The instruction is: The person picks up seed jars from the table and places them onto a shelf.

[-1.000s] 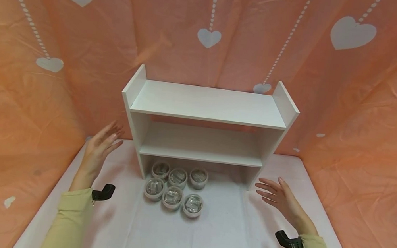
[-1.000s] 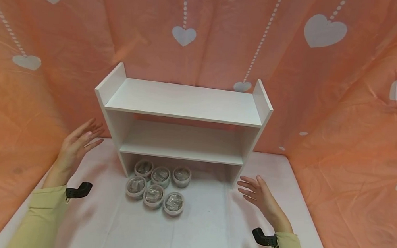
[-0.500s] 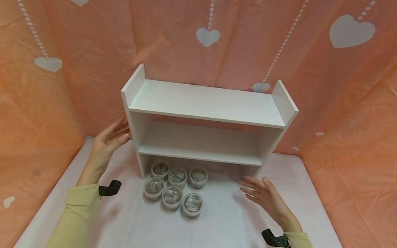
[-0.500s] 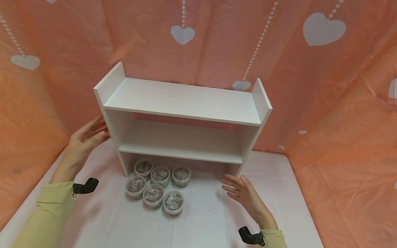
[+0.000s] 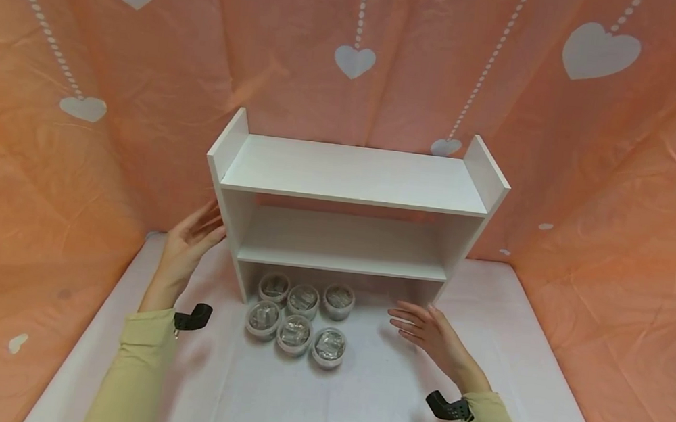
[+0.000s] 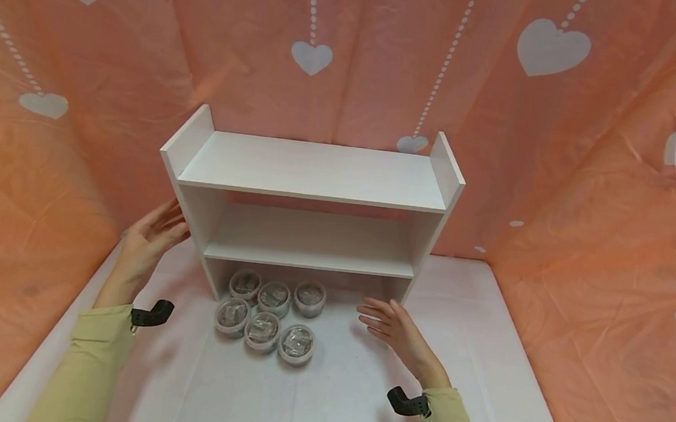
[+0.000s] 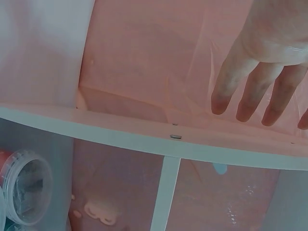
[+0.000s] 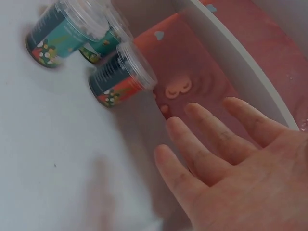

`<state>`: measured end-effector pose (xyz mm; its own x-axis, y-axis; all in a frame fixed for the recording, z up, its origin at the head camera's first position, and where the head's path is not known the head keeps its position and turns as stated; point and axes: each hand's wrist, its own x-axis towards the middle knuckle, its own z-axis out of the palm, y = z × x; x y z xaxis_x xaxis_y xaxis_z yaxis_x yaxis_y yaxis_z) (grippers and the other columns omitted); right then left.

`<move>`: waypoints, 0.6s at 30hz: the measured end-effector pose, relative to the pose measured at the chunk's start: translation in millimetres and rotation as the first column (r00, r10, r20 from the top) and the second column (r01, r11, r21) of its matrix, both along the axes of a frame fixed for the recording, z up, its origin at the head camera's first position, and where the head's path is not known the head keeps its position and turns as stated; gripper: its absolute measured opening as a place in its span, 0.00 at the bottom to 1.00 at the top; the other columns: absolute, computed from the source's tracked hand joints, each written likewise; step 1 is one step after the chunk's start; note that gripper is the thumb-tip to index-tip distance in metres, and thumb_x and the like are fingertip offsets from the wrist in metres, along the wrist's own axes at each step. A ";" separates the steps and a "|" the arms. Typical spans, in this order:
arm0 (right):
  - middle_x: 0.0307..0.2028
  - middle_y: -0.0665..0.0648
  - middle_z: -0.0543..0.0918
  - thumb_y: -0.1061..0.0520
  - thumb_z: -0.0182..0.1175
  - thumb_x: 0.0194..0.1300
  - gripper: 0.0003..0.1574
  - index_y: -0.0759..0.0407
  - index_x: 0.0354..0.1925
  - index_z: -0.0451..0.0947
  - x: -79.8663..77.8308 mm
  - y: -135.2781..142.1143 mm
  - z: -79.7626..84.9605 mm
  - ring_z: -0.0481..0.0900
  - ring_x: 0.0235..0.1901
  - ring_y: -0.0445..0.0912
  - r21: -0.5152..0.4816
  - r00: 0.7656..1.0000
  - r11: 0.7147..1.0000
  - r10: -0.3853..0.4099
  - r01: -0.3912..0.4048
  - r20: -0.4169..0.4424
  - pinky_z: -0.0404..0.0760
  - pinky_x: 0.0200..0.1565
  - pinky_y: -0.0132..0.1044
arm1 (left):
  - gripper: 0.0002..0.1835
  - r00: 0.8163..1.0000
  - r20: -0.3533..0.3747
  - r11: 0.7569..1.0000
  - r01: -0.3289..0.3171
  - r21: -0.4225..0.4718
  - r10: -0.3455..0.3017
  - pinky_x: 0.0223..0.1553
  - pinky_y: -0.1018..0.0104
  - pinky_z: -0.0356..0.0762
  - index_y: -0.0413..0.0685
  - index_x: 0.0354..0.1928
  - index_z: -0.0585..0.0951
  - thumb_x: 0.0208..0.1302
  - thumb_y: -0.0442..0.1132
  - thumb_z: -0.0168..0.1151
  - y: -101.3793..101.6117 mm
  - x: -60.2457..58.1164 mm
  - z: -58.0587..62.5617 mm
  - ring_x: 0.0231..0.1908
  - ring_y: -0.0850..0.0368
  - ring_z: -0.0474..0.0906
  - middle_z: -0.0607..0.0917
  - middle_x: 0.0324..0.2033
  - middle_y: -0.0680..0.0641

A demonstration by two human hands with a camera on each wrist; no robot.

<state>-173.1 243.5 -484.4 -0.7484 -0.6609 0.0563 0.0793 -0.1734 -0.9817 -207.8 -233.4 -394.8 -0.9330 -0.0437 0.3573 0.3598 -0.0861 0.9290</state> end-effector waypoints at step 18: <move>0.67 0.79 0.53 0.49 0.15 0.78 0.38 0.72 0.70 0.51 -4.2 -40.1 -22.5 0.45 0.66 0.73 -0.035 1.000 0.999 0.010 -0.009 0.014 0.41 0.66 0.65 | 0.27 0.998 -0.037 0.997 0.057 0.048 -0.055 0.49 0.68 0.79 0.39 0.66 0.70 0.64 0.23 0.58 1.7 -3.0 -7.7 0.52 0.58 0.76 0.78 0.55 0.51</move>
